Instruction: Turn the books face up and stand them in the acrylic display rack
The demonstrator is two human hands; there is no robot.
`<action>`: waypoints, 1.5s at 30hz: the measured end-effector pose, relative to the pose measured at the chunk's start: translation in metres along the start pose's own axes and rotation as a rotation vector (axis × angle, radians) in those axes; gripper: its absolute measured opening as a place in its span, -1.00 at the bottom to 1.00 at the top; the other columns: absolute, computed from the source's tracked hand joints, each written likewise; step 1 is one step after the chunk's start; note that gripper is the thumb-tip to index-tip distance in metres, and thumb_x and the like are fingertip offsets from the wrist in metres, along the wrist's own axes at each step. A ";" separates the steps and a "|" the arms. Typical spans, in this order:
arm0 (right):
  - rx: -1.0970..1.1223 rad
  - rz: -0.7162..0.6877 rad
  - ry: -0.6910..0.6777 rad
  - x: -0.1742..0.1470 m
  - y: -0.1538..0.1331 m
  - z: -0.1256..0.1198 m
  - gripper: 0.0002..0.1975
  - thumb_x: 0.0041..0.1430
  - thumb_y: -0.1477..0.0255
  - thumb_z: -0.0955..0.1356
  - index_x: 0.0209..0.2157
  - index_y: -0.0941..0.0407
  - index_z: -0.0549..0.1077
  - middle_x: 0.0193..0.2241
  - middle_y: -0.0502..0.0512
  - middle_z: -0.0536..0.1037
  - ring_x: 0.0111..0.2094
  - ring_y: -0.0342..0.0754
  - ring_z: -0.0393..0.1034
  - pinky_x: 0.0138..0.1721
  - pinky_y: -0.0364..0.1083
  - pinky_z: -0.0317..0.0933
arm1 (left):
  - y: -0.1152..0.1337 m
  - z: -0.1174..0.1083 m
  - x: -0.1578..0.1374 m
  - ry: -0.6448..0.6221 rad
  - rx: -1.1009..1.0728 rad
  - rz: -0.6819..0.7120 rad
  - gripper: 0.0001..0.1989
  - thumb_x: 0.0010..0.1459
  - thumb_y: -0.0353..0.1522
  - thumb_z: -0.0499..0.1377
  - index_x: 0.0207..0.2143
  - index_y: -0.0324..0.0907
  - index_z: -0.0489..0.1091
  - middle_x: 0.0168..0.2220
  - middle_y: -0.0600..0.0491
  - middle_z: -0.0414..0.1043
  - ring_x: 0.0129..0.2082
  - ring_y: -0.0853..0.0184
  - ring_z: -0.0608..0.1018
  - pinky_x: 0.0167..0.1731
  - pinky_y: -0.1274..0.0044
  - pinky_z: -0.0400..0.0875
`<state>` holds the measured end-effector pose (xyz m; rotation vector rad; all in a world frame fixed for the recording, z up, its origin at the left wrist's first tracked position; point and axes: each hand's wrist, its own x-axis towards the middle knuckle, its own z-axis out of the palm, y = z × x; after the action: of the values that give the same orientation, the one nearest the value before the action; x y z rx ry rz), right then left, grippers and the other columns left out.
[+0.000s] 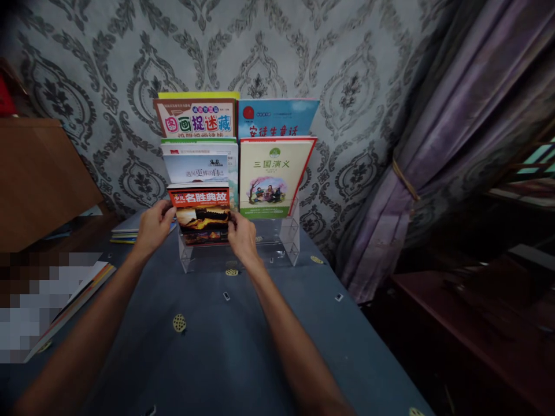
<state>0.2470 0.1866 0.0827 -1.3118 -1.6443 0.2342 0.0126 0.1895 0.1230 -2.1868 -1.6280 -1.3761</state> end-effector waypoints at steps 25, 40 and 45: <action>0.013 0.039 0.043 -0.001 0.001 0.000 -0.63 0.21 0.54 0.27 -0.03 0.13 0.60 -0.05 0.19 0.66 -0.02 0.11 0.57 0.03 0.01 0.39 | 0.000 0.003 -0.005 0.032 -0.075 -0.007 -0.62 0.33 -0.18 -0.08 -0.30 -0.19 0.44 -0.37 0.00 0.51 -0.36 0.27 0.47 -0.31 0.49 0.29; 0.011 -0.030 0.030 -0.001 0.001 -0.001 -0.73 0.17 0.47 0.23 -0.21 0.11 0.53 -0.29 0.15 0.65 -0.26 0.06 0.53 -0.19 -0.05 0.35 | 0.000 0.002 -0.007 0.013 -0.100 -0.014 -0.62 0.34 -0.21 -0.08 -0.22 -0.22 0.46 -0.27 -0.07 0.55 -0.22 0.19 0.54 -0.16 0.42 0.38; 0.030 -0.007 0.020 0.001 0.002 -0.003 -0.77 0.15 0.46 0.23 -0.26 0.12 0.51 -0.31 0.17 0.64 -0.27 0.07 0.53 -0.19 -0.03 0.34 | -0.001 0.003 -0.008 0.027 -0.105 -0.005 -0.63 0.33 -0.22 -0.08 -0.22 -0.22 0.45 -0.23 -0.09 0.55 -0.20 0.19 0.54 -0.12 0.40 0.38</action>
<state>0.2502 0.1870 0.0832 -1.2814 -1.6226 0.2394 0.0134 0.1859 0.1146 -2.2105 -1.5880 -1.5195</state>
